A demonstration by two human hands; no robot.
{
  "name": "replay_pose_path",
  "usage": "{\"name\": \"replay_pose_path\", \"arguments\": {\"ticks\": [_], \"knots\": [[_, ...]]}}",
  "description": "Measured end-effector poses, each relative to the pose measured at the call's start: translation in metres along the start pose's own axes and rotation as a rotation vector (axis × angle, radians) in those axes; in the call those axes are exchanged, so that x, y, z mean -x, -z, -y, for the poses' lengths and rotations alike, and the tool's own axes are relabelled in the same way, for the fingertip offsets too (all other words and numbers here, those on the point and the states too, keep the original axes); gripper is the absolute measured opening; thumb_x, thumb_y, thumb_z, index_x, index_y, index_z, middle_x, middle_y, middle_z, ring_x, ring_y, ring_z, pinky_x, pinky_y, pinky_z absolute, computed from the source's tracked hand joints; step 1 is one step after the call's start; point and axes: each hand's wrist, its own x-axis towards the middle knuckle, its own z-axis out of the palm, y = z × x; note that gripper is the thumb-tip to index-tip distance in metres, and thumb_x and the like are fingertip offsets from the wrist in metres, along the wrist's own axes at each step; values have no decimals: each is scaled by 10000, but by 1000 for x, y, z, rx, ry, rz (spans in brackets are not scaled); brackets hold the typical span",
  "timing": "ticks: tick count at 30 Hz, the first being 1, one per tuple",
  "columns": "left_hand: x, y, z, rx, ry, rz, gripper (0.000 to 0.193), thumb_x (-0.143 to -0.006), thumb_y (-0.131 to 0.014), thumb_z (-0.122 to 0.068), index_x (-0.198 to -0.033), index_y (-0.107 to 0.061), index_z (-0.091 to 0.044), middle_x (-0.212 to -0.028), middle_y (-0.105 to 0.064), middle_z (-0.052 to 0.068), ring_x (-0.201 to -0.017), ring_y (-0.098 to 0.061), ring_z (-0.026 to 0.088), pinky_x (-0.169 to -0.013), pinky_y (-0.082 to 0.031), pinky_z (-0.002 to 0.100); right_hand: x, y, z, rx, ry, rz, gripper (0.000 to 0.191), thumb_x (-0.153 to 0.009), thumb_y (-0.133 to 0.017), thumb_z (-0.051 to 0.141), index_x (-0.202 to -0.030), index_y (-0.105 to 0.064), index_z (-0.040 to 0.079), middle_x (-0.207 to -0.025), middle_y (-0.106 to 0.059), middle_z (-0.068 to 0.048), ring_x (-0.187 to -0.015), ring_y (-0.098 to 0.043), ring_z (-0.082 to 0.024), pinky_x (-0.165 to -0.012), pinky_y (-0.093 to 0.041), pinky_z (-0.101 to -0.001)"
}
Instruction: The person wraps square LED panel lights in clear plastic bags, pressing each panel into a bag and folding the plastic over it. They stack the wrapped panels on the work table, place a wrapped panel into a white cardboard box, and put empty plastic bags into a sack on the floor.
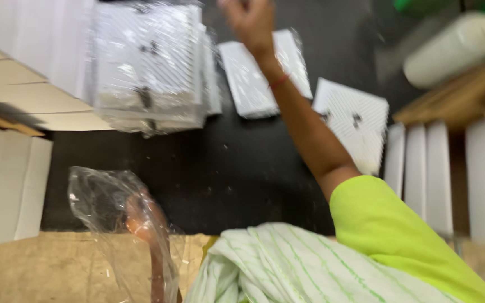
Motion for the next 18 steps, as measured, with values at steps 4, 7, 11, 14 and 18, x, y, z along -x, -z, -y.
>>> {"name": "replay_pose_path", "arguments": {"ticks": [4,7,11,14,18], "knots": [[17,15,-41,-142,-230,127,250,-1101,-617,-266,-1130,-675,-25,-982,-693,123,-788,-663,265,-652,-531,349,141,47,127,57,-332,169,218,-993,-677,169,-1189,-674,73,-1144,-727,-52,-980,-743,-168,-813,-618,-309],[28,24,-60,-228,-420,222,236,-1093,-620,-273,-1097,-677,-44,-969,-695,122,-771,-669,286,-644,-534,370,212,99,190,309,-295,204,208,-1016,-704,166,-1186,-665,53,-1183,-702,-92,-1106,-726,-268,-934,-577,-360],[27,31,-72,-365,-664,428,222,-1082,-625,-282,-1053,-680,-70,-951,-697,120,-749,-676,314,-633,-538,397,285,168,217,634,-393,98,245,-982,-699,188,-1173,-655,41,-1211,-676,-154,-1153,-646,-347,-1013,-500,-432],[11,24,-70,-540,-755,606,215,-1074,-629,-289,-1020,-682,-89,-938,-699,119,-732,-682,335,-625,-541,417,335,215,217,796,-520,-107,302,-1028,-690,229,-1225,-632,8,-1217,-659,-194,-1163,-617,-376,-1027,-486,-445],[-22,10,-61,-373,-939,647,107,-1058,-641,-213,-1026,-677,-117,-979,-707,86,-787,-684,362,-638,-539,446,364,260,184,928,-556,-194,500,-1057,-732,348,-1285,-588,-73,-1241,-632,-291,-1145,-589,-443,-975,-475,-481]]}}
